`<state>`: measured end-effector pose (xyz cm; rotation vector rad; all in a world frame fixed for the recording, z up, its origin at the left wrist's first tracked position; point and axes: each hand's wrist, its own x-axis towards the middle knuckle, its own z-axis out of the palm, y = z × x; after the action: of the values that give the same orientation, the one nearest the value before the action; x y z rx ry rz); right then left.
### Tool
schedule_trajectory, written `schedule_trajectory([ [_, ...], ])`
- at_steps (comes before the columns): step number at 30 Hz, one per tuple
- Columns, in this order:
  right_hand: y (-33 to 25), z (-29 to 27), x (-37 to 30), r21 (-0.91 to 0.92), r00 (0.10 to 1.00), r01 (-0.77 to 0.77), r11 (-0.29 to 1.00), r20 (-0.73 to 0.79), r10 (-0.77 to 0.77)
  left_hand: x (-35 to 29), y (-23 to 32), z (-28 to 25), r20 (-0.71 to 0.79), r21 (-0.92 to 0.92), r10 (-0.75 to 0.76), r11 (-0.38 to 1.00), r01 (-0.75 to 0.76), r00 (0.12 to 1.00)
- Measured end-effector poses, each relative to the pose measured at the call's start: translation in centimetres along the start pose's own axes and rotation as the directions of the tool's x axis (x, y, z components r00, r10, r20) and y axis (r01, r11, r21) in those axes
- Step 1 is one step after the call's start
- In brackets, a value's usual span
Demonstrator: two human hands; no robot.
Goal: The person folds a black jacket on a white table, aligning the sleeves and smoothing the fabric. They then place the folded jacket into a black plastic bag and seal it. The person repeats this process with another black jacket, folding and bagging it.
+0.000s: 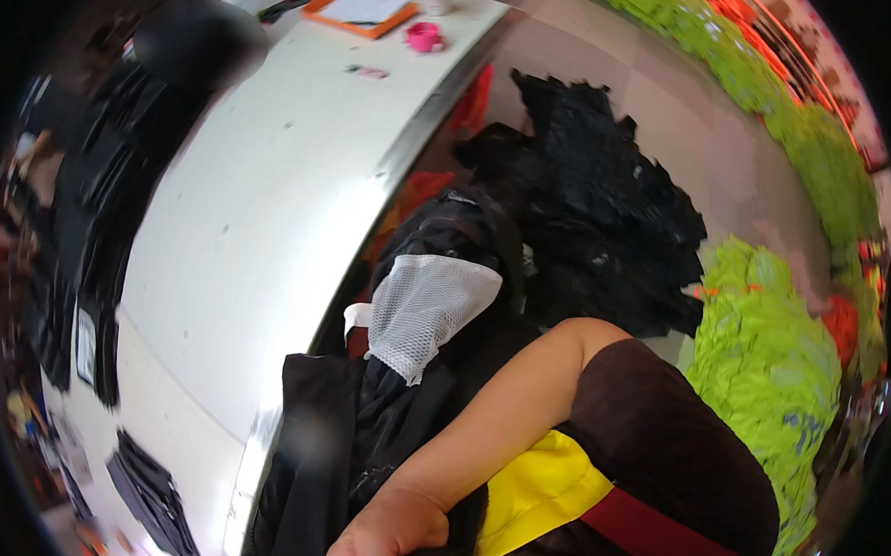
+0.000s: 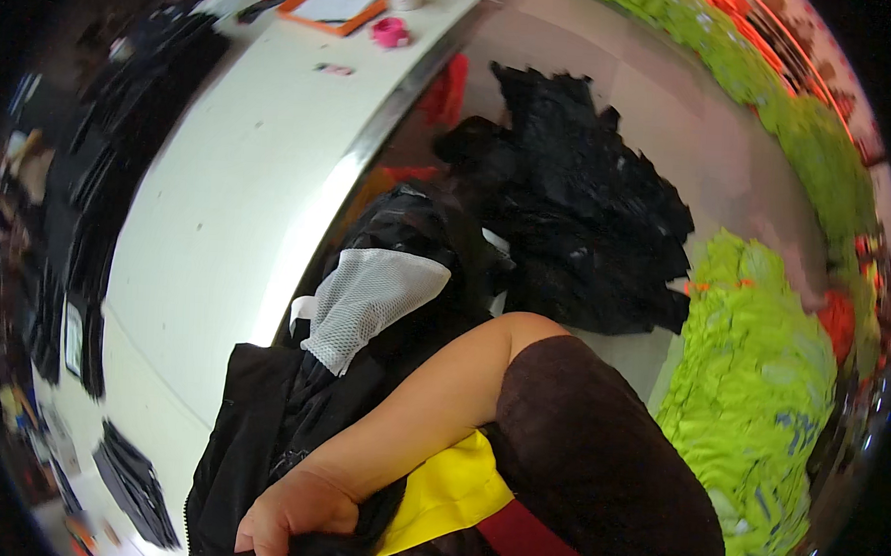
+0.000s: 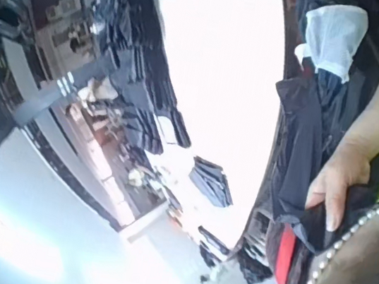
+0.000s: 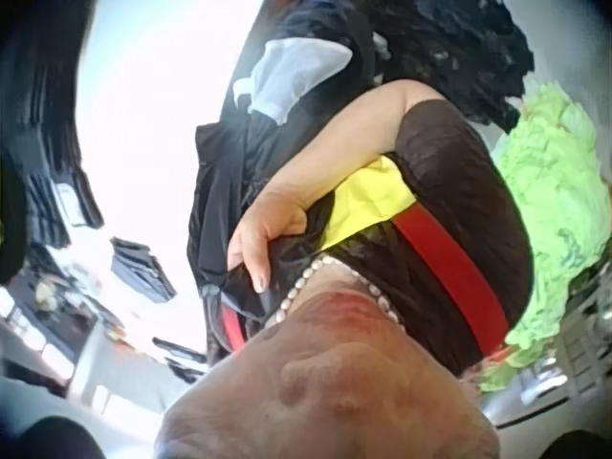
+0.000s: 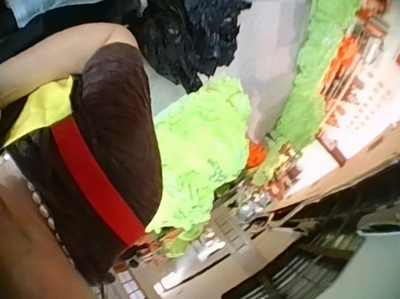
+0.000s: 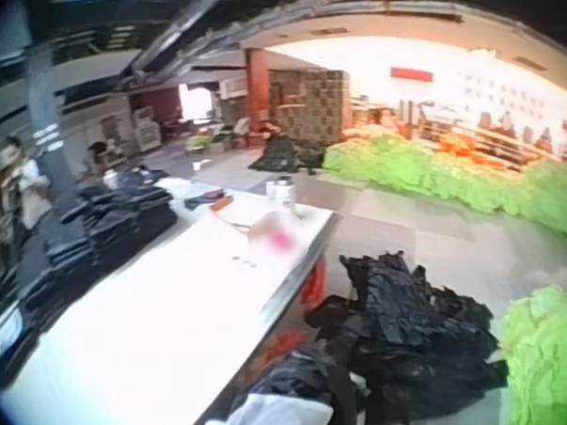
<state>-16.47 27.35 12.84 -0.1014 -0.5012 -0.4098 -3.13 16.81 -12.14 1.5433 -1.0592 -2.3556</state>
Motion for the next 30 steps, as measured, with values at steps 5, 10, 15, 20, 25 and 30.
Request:
schedule_trajectory([
  [5, 1.0, -3.7, 5.5, -0.002, 0.989, -0.143, 0.99, -0.038, 0.143, -4.7, -3.7, -7.6, -0.145, -0.105, 0.011, 0.994, -0.027, 0.989],
  [10, -1.6, -1.0, 6.3, -0.436, 0.98, -0.128, 0.891, -0.196, 0.045, -10.8, -8.9, -13.4, -0.325, -0.234, -0.019, 0.97, -0.06, 0.946],
  [15, -3.0, -0.2, 8.7, -0.183, 0.909, -0.065, 0.981, -0.416, -0.017, -17.0, -12.8, -17.4, -0.499, -0.331, -0.096, 0.94, -0.087, 0.861],
  [20, -7.0, 3.6, 6.7, -0.514, 0.703, -0.034, 0.857, -0.622, -0.345, -25.2, -11.1, -22.4, -0.678, -0.276, -0.014, 0.932, -0.236, 0.735],
  [25, -11.4, 2.8, -0.9, -0.789, 0.745, 0.445, 0.424, 0.064, -0.663, -36.0, 2.2, -24.6, -0.794, 0.111, 0.367, 0.872, -0.477, 0.485],
  [30, -13.4, 7.8, -4.9, -0.893, 0.405, 0.426, -0.144, 0.331, -0.853, -32.1, 27.3, -21.2, -0.535, 0.362, 0.736, 0.643, -0.675, 0.415],
])
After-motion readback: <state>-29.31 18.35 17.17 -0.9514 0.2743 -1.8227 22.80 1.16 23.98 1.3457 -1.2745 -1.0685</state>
